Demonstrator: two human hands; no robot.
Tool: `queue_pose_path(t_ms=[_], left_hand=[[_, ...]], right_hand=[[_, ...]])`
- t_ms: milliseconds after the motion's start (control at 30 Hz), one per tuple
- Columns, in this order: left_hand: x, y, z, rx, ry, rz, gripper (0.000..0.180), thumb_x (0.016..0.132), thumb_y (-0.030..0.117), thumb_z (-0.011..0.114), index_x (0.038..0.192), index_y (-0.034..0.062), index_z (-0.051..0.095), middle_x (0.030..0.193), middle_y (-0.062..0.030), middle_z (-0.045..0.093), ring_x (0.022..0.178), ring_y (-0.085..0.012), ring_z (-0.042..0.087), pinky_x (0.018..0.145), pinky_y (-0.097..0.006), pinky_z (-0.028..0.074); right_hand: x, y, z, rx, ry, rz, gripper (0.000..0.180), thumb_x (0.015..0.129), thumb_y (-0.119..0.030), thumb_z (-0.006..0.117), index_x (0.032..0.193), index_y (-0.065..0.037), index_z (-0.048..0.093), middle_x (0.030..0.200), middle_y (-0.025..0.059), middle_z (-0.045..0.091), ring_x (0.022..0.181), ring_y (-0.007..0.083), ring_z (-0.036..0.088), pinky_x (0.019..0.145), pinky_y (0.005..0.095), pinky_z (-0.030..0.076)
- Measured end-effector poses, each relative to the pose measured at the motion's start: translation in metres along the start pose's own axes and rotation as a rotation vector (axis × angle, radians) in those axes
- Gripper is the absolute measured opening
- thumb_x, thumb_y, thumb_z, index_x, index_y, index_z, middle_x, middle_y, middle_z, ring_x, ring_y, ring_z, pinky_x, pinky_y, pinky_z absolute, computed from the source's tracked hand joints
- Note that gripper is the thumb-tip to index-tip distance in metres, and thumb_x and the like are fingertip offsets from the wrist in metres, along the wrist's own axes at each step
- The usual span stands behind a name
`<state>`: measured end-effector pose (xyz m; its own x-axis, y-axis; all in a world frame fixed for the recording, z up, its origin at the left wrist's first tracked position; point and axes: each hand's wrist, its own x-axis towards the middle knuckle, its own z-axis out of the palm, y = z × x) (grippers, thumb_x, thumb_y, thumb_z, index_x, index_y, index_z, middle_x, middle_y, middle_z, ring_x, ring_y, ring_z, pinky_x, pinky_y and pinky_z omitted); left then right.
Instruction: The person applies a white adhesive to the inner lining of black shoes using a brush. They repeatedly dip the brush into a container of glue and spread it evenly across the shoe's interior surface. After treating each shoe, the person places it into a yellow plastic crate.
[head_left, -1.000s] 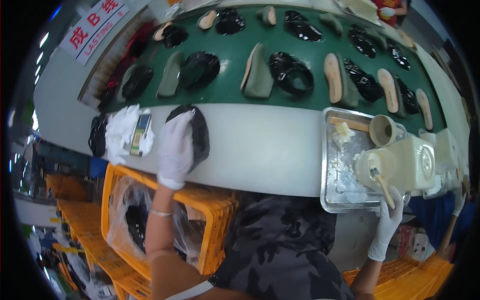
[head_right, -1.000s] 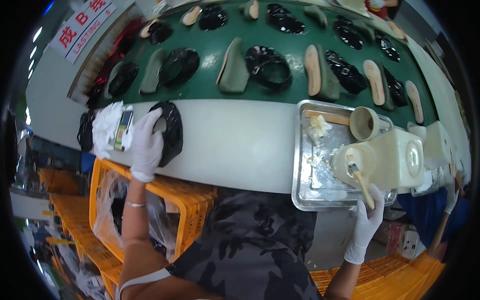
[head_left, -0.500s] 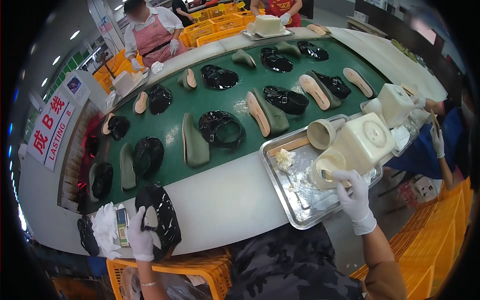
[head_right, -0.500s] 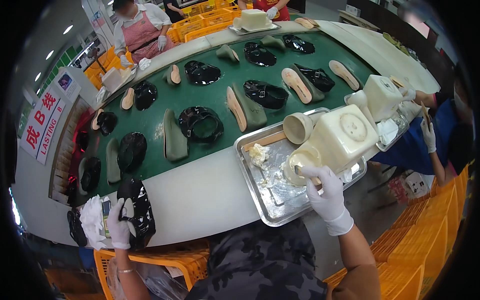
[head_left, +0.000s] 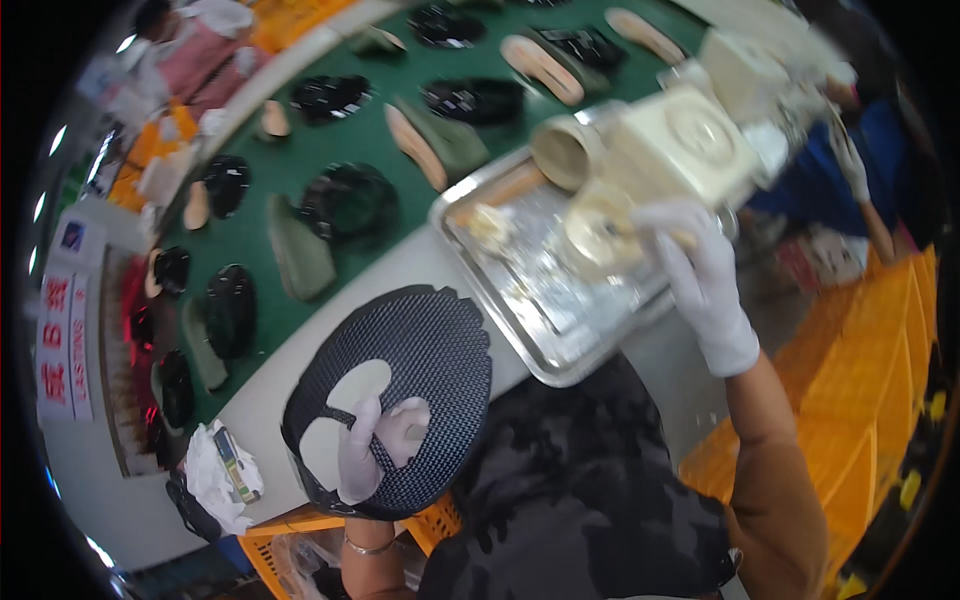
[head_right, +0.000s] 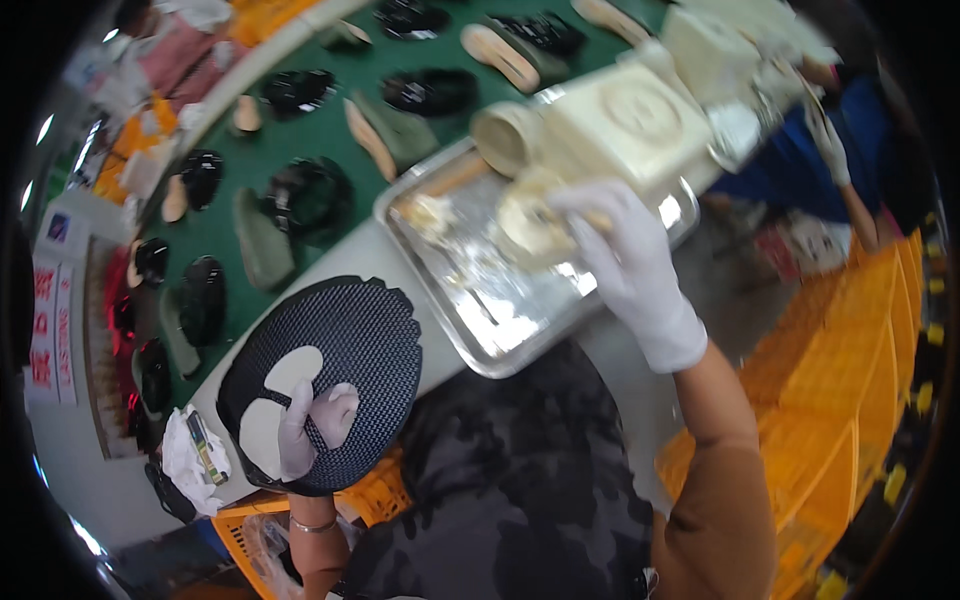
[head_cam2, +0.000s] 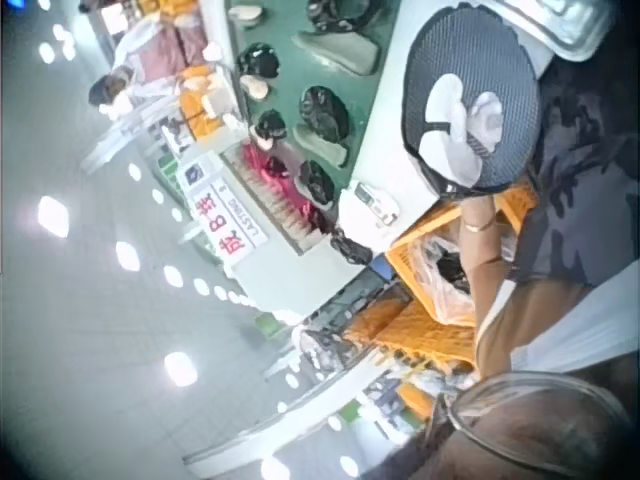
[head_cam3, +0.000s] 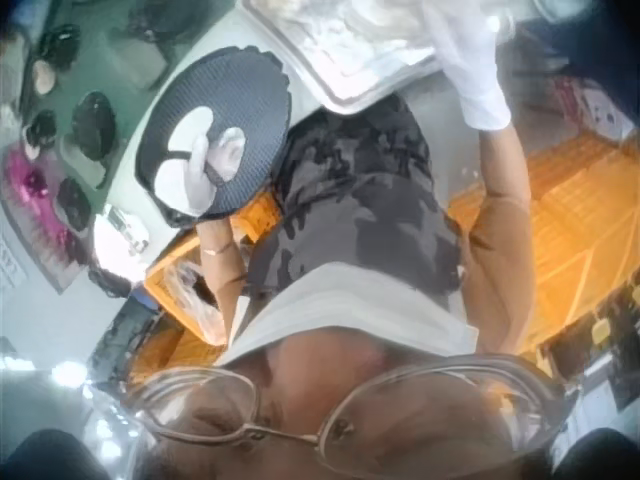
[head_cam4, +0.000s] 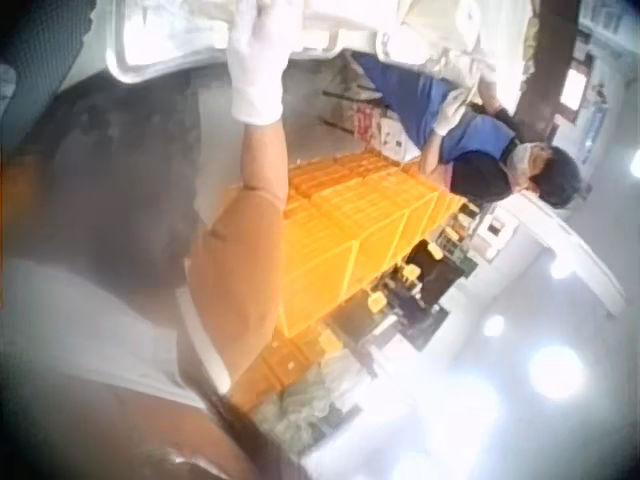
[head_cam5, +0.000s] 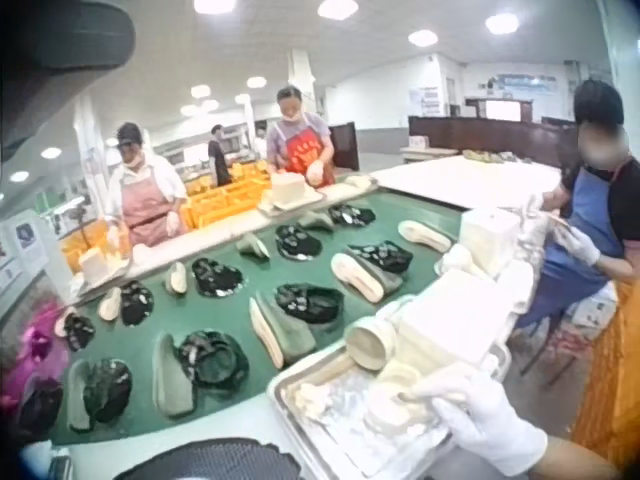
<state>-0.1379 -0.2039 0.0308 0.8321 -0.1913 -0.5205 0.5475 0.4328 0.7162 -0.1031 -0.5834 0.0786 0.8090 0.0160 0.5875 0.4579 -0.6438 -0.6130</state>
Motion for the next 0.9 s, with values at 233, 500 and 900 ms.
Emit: queue_pose_path(t_ms=[233, 500, 900], left_hand=[[0.008, -0.026, 0.059, 0.100, -0.160, -0.102, 0.038, 0.089, 0.012, 0.039, 0.122, -0.0060, 0.042, 0.081, -0.0198, 0.058, 0.065, -0.0261, 0.057, 0.070, -0.032, 0.049], [0.036, -0.015, 0.096, 0.201, -0.332, -0.372, 0.037, 0.088, 0.009, 0.040, 0.124, -0.0008, 0.045, 0.091, -0.0245, 0.060, 0.046, -0.0145, 0.048, 0.038, -0.022, 0.037], [0.053, -0.034, 0.125, 0.099, -0.365, -0.624, 0.039, 0.090, 0.010, 0.040, 0.124, -0.0094, 0.039, 0.049, -0.0020, 0.041, 0.037, -0.0111, 0.039, 0.077, -0.028, 0.047]], right_hand=[[-0.002, 0.031, 0.021, -0.017, -0.059, -0.058, 0.023, 0.078, -0.002, 0.058, 0.100, -0.008, 0.058, 0.092, 0.0089, 0.059, 0.080, 0.0246, 0.059, 0.069, 0.0277, 0.048], [-0.003, 0.033, 0.007, 0.353, -0.079, 0.203, 0.018, 0.091, -0.015, 0.048, 0.101, -0.001, 0.056, 0.091, 0.0047, 0.061, 0.077, 0.0089, 0.058, 0.067, 0.0215, 0.047], [0.036, 0.030, 0.111, 0.602, 0.725, -0.538, 0.022, 0.084, -0.018, 0.055, 0.100, -0.003, 0.055, 0.086, 0.0088, 0.060, 0.066, 0.0148, 0.058, 0.057, 0.0271, 0.048]])
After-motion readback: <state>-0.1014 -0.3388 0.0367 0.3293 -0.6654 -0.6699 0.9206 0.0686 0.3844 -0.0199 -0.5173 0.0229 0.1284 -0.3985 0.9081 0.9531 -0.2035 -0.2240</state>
